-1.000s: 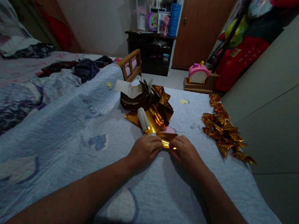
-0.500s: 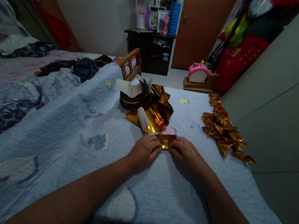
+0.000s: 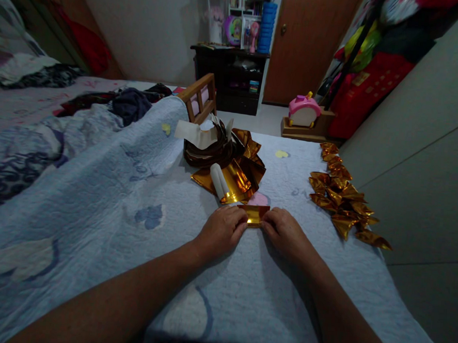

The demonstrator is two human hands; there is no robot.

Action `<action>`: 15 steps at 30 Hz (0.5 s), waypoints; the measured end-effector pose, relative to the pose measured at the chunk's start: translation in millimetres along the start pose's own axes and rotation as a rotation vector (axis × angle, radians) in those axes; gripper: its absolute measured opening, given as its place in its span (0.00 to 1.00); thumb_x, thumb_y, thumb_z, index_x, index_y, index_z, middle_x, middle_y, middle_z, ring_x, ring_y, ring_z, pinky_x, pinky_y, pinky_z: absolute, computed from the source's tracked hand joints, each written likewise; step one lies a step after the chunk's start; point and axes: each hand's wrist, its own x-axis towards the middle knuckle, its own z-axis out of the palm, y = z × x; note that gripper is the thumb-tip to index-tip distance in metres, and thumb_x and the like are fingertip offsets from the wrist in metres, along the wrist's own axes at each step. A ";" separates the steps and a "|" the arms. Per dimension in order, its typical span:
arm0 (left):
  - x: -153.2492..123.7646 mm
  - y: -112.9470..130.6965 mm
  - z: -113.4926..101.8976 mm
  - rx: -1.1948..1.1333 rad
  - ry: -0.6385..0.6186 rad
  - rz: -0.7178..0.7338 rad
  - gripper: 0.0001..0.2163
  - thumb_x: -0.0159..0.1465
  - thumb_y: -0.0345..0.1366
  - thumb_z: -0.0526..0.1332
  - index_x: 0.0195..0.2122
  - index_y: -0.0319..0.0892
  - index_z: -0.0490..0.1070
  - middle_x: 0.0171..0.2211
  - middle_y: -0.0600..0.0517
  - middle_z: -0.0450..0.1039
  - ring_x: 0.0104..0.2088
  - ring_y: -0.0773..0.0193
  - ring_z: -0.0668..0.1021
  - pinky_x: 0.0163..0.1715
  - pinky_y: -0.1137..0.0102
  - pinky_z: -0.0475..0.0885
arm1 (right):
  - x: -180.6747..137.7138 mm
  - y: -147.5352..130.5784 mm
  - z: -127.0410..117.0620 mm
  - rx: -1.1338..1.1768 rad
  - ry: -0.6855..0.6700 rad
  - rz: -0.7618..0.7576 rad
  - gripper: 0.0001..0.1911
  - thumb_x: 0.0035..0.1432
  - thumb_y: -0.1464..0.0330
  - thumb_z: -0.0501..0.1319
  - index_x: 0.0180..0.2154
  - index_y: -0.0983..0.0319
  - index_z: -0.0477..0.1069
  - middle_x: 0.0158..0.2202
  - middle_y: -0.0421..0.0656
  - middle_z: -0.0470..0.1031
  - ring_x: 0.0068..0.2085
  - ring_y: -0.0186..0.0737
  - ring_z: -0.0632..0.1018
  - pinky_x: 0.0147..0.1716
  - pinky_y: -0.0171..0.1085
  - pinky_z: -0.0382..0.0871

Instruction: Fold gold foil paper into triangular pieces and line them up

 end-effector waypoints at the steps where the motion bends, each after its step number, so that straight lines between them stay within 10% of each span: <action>1: 0.1 0.0 0.0 0.006 -0.002 -0.004 0.03 0.67 0.29 0.61 0.36 0.40 0.73 0.34 0.50 0.76 0.36 0.59 0.77 0.39 0.65 0.71 | 0.3 -0.8 -0.3 -0.011 -0.003 0.008 0.09 0.63 0.73 0.59 0.30 0.61 0.74 0.32 0.45 0.75 0.36 0.43 0.74 0.38 0.40 0.66; 15: 1.6 2.4 0.4 0.090 -0.040 -0.097 0.05 0.69 0.32 0.60 0.35 0.41 0.72 0.35 0.49 0.77 0.38 0.57 0.77 0.42 0.64 0.70 | 2.3 -8.3 -1.2 -0.070 -0.037 0.139 0.08 0.62 0.72 0.59 0.31 0.62 0.74 0.33 0.46 0.75 0.36 0.42 0.73 0.38 0.39 0.60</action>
